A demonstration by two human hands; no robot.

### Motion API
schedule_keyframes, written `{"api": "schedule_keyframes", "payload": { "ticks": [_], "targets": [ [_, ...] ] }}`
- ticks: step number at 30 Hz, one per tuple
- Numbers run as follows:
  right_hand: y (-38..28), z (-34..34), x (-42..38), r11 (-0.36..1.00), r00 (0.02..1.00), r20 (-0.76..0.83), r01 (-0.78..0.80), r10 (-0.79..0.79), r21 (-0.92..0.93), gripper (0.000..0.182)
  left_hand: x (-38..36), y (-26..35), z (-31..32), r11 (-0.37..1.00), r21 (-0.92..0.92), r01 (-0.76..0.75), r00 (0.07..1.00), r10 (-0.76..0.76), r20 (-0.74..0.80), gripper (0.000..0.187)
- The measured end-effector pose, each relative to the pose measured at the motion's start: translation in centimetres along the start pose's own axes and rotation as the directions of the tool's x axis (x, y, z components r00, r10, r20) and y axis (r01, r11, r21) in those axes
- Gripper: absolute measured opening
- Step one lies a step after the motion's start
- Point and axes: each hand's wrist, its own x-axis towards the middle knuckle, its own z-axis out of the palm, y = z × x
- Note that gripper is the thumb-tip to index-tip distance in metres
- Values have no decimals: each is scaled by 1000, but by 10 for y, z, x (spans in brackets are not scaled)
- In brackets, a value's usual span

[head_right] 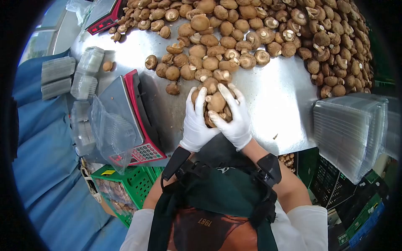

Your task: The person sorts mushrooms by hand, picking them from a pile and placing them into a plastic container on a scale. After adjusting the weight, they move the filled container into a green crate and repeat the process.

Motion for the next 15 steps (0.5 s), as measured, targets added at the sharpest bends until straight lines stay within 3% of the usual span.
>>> {"api": "schedule_keyframes", "payload": {
  "ticks": [3,4,7,8,11,12,15],
  "targets": [
    [-5,0,-1,996,998,48,53,-49,-73,75,-12,1,6,997,76,-11,998,16,-65,108],
    [-10,-1,-8,1000,997,69,19,-20,10,75,-20,7,1,985,170,-27,997,39,-67,101],
    [-9,-3,-31,991,986,112,128,-125,-24,72,-49,3,7,959,275,-72,978,122,-167,90],
    [-12,-2,-37,995,987,122,100,-99,-2,74,-55,3,7,950,308,-59,974,122,-190,89],
    [-11,6,-31,993,985,126,120,-116,-18,73,-55,0,10,969,244,-33,975,85,-207,91],
    [-14,6,-29,999,988,148,48,-47,2,72,-52,-1,11,980,200,-16,980,55,-193,94],
    [-18,14,-16,995,990,135,21,-34,101,70,-48,-4,5,994,6,109,991,-108,-83,107]
  ]
}}
